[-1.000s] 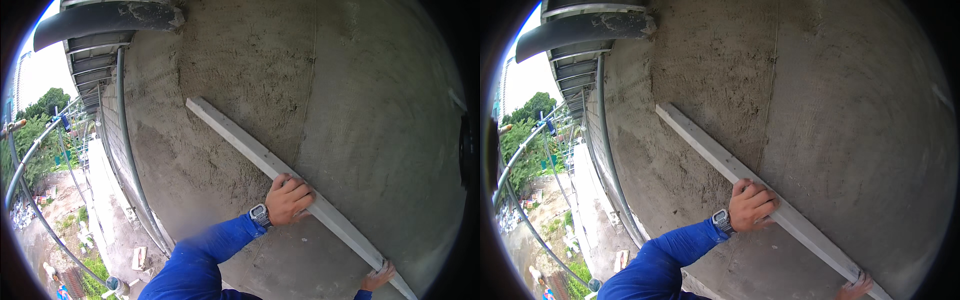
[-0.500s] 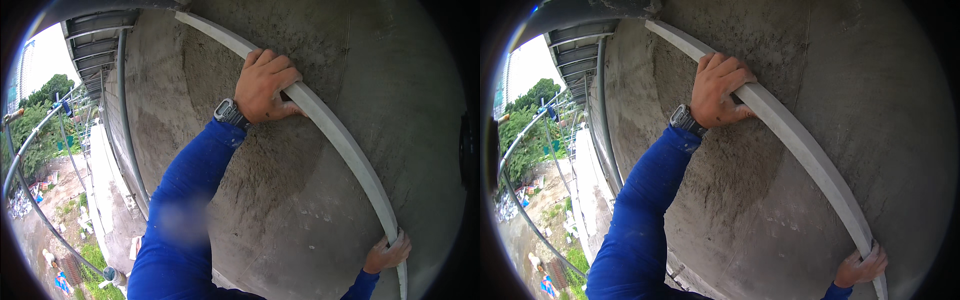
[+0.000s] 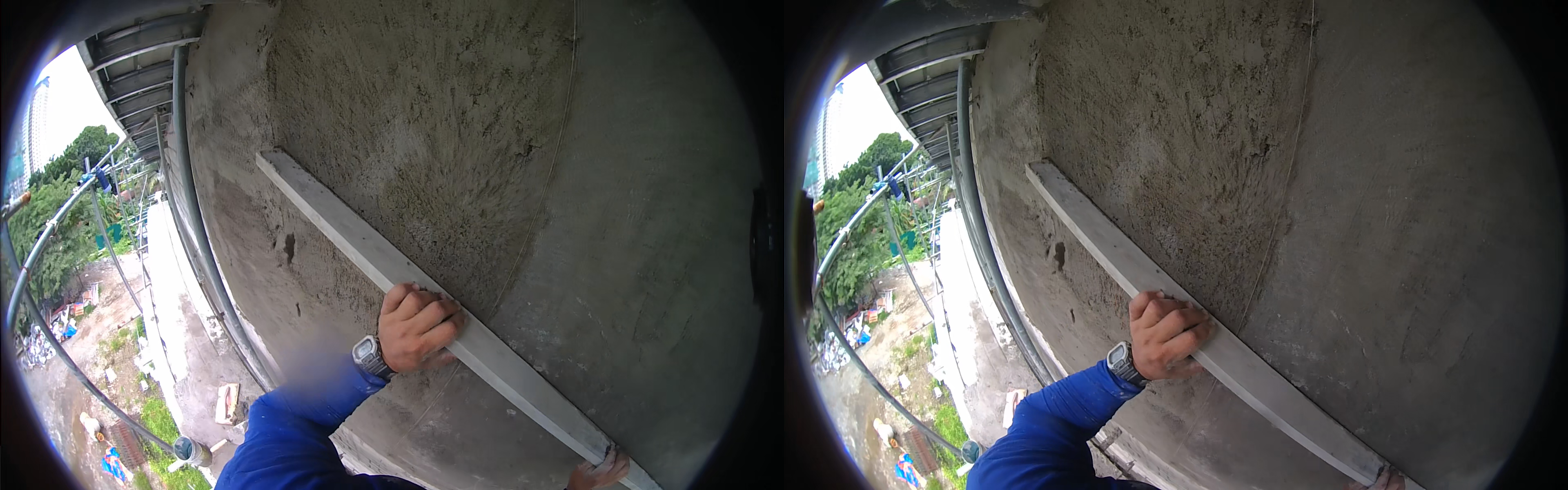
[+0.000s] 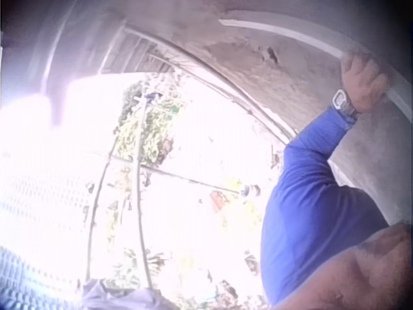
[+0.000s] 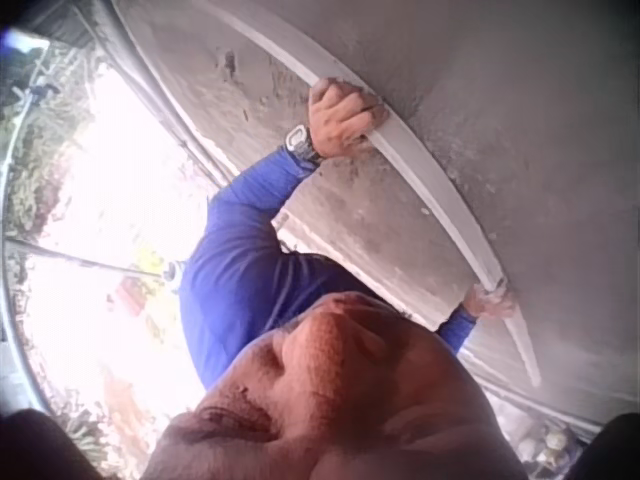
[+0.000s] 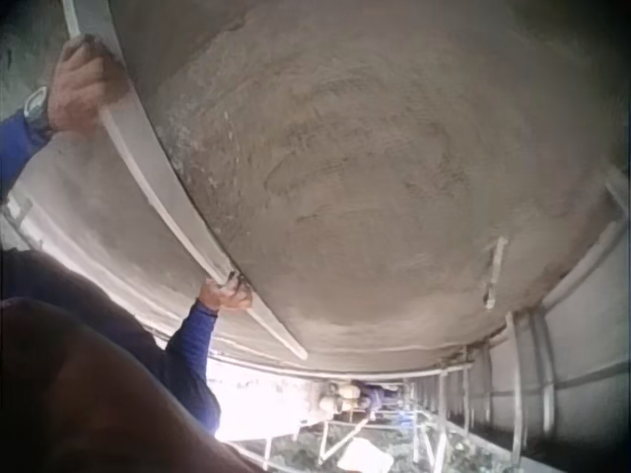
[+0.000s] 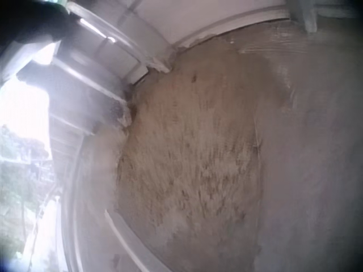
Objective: The person uses a long straight edge to level and smooth wet cement plaster on an exterior wall. They repeatedly drag the tool across the surface to remove excess material and create a flat finish.
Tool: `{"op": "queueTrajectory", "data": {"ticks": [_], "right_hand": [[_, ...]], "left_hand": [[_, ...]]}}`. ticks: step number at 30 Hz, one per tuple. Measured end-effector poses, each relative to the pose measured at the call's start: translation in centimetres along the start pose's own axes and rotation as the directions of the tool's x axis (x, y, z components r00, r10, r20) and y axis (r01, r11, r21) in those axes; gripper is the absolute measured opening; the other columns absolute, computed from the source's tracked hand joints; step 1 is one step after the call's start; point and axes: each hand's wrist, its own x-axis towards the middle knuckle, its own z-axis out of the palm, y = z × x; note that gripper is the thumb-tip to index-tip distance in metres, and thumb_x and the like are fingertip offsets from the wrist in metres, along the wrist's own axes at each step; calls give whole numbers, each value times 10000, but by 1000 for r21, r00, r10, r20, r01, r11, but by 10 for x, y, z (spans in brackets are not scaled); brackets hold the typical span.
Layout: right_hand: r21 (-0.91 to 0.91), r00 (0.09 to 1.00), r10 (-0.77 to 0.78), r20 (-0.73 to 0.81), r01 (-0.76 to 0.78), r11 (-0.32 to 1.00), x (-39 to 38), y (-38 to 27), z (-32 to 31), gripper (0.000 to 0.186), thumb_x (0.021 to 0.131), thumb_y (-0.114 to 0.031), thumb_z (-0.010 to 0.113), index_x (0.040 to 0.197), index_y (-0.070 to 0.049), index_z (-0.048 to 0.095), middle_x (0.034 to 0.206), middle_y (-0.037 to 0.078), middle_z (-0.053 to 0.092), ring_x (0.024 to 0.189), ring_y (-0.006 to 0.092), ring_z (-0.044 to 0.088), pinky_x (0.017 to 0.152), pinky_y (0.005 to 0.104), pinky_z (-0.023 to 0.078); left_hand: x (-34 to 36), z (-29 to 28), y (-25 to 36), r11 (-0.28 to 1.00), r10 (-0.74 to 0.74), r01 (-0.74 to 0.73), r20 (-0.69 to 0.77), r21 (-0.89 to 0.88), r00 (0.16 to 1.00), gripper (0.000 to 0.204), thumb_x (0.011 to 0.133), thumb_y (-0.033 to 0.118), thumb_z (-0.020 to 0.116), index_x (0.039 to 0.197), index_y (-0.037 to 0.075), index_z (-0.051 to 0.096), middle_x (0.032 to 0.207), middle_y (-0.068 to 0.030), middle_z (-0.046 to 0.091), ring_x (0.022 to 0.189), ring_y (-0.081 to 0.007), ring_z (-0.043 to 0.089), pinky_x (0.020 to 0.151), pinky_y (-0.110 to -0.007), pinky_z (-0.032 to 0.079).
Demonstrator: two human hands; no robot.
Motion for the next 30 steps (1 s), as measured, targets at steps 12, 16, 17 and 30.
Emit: {"op": "queueTrajectory", "data": {"ticks": [12,16,17,30], "right_hand": [[-110,923,275,268,-254,961,-40,71,-6,491,767,-16,527,1258,0,530,1301,224,484,1246,442,406,1063,581,269],[-130,979,198,44,-191,973,54,80,5,494,995,-464,441,1233,-55,584,1235,190,549,1125,400,507,923,535,378],[-138,978,209,16,-205,969,82,74,6,488,992,-463,454,1236,-62,586,1230,177,556,1118,394,514,915,527,383],[-97,991,129,-30,-131,987,136,-42,11,312,937,-307,570,1132,-67,612,1109,130,598,994,368,561,815,484,415]], "left_hand": [[48,-15,52,981,55,-55,-6,-188,998,512,516,319,841,968,188,637,1047,29,608,1027,-192,561,976,-454,352],[165,-35,7,969,160,-171,-74,-176,984,509,568,348,863,985,156,643,1066,-3,593,1072,-226,535,991,-472,348],[190,-38,-5,970,177,-195,-126,-146,976,510,590,387,855,994,154,647,1060,-7,598,1059,-230,536,994,-470,348],[170,-63,-114,990,128,-125,-44,72,991,561,570,465,867,1006,172,670,1025,7,595,962,-232,530,960,-440,384]]}}
